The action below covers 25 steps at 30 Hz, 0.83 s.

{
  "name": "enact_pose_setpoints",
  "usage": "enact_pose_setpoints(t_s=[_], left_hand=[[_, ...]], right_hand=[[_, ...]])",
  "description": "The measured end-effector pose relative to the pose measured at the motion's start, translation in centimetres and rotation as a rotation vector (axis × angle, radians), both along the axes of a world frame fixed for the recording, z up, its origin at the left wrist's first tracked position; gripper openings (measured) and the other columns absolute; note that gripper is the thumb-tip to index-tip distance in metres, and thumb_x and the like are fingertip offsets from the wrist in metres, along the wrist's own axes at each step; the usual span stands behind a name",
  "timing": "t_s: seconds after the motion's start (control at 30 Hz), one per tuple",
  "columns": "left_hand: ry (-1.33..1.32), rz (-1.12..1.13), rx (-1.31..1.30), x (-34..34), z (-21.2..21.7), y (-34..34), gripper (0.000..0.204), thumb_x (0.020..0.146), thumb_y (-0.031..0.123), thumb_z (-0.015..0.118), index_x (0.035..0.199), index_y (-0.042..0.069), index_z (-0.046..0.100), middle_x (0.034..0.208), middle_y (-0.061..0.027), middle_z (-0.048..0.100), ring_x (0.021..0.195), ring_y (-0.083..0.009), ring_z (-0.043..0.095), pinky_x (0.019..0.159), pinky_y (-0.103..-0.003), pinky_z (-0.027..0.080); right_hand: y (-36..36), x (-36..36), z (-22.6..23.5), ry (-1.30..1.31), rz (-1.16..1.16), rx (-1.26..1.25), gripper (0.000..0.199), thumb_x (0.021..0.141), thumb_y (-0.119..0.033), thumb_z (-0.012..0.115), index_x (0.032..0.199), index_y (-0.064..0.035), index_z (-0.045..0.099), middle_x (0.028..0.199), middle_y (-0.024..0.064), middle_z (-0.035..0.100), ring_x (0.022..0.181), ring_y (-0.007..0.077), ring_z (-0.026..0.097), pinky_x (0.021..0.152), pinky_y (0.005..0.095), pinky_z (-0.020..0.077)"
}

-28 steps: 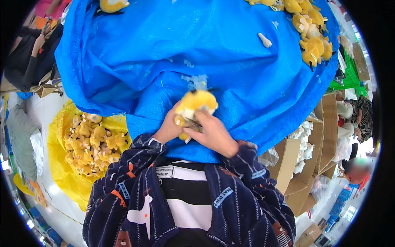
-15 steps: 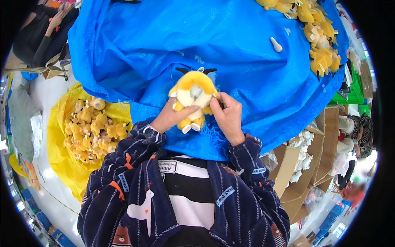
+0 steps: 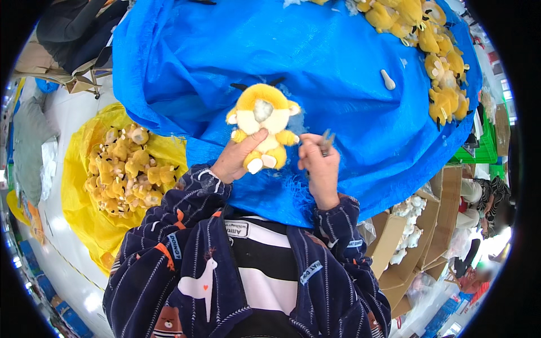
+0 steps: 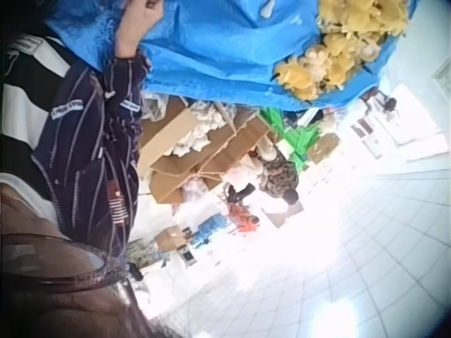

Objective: The person repeatedly picks up small yellow plush toys from a blue tarp, uses scissors to trim loose threads or excess fabric, and places the finished items into a nearby cardboard box. The process is repeated for multiple units in a consistent sequence.

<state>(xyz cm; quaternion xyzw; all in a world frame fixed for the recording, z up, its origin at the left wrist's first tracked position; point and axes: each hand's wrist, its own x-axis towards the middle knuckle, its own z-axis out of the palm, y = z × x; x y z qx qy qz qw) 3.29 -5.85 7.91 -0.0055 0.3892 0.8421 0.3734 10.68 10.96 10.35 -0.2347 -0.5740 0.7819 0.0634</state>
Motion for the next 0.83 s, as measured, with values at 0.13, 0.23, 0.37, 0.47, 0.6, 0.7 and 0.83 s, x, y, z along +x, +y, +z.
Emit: enact_pose_setpoints(t_s=[0.13, 0.23, 0.37, 0.47, 0.6, 0.7, 0.83], left_hand=[[0.049, 0.092, -0.008, 0.1, 0.3, -0.7, 0.037, 0.092, 0.017, 0.054, 0.125, 0.003, 0.046, 0.111, -0.0089, 0.06, 0.092, -0.0165, 0.062, 0.074, -0.029, 0.053], [0.149, 0.098, -0.089, 1.1, 0.4, -0.7, 0.037, 0.089, 0.011, 0.058, 0.124, 0.002, 0.048, 0.112, -0.0069, 0.06, 0.1, -0.0139, 0.058, 0.083, -0.028, 0.049], [0.493, 0.107, -0.331, 1.6, 5.3, -6.4, 0.061, 0.082, 0.004, 0.065, 0.135, 0.002, 0.035, 0.123, -0.0108, 0.055, 0.114, -0.0199, 0.053, 0.098, -0.034, 0.043], [0.421, 0.035, -0.743, 2.0, 9.9, -15.5, 0.057, 0.08, 0.009, 0.069, 0.13, 0.003, 0.042, 0.123, -0.0123, 0.056, 0.112, -0.0209, 0.056, 0.096, -0.037, 0.045], [0.938, 0.141, -1.71, 2.2, 13.3, -23.5, 0.077, 0.072, 0.02, 0.073, 0.136, 0.002, 0.034, 0.129, -0.019, 0.049, 0.125, -0.0281, 0.043, 0.102, -0.037, 0.035], [1.086, 0.488, -1.53, -2.5, 14.8, -23.1, 0.084, 0.073, 0.028, 0.071, 0.141, 0.005, 0.028, 0.137, -0.0197, 0.041, 0.129, -0.03, 0.038, 0.105, -0.037, 0.03], [1.3, 0.63, -1.469, -12.5, 16.3, -17.4, 0.089, 0.074, 0.04, 0.072, 0.14, 0.0, 0.028, 0.137, -0.0242, 0.039, 0.13, -0.0317, 0.036, 0.107, -0.038, 0.027]], right_hand=[[-1.0, 1.1, 2.8, 0.154, 0.306, 0.584, 0.026, 0.082, -0.013, 0.067, 0.105, -0.0023, 0.061, 0.071, 0.0027, 0.059, 0.056, 0.0068, 0.053, 0.051, 0.0207, 0.0419], [-3.0, 0.9, 1.4, 0.434, 0.452, 0.935, 0.024, 0.076, -0.007, 0.07, 0.098, -0.0042, 0.06, 0.069, 0.0091, 0.06, 0.057, 0.0142, 0.06, 0.053, 0.0257, 0.0466], [-3.2, 1.2, 2.3, 0.295, 0.594, 0.679, 0.011, 0.077, -0.005, 0.068, 0.085, -0.0024, 0.061, 0.065, 0.0081, 0.059, 0.054, 0.0109, 0.057, 0.052, 0.0235, 0.045], [-2.0, 1.2, 1.9, 0.25, 0.56, 0.67, 0.009, 0.079, -0.006, 0.068, 0.084, -0.0011, 0.062, 0.063, 0.0067, 0.06, 0.054, 0.0075, 0.055, 0.051, 0.022, 0.0436], [-0.4, 0.6, 1.2, 0.143, 0.449, 0.612, 0.009, 0.082, -0.007, 0.067, 0.084, 0.0013, 0.063, 0.063, 0.0045, 0.06, 0.057, 0.0038, 0.053, 0.051, 0.0211, 0.0421], [-0.3, -1.0, 1.6, 0.148, 0.429, 0.634, 0.01, 0.082, -0.008, 0.067, 0.084, 0.0017, 0.063, 0.063, 0.0048, 0.061, 0.057, 0.0039, 0.053, 0.05, 0.0216, 0.042], [-1.3, -1.6, 2.5, 0.247, 0.438, 0.661, 0.011, 0.083, -0.009, 0.066, 0.085, 0.0016, 0.063, 0.065, 0.0054, 0.062, 0.056, 0.0045, 0.053, 0.05, 0.0223, 0.0424]])
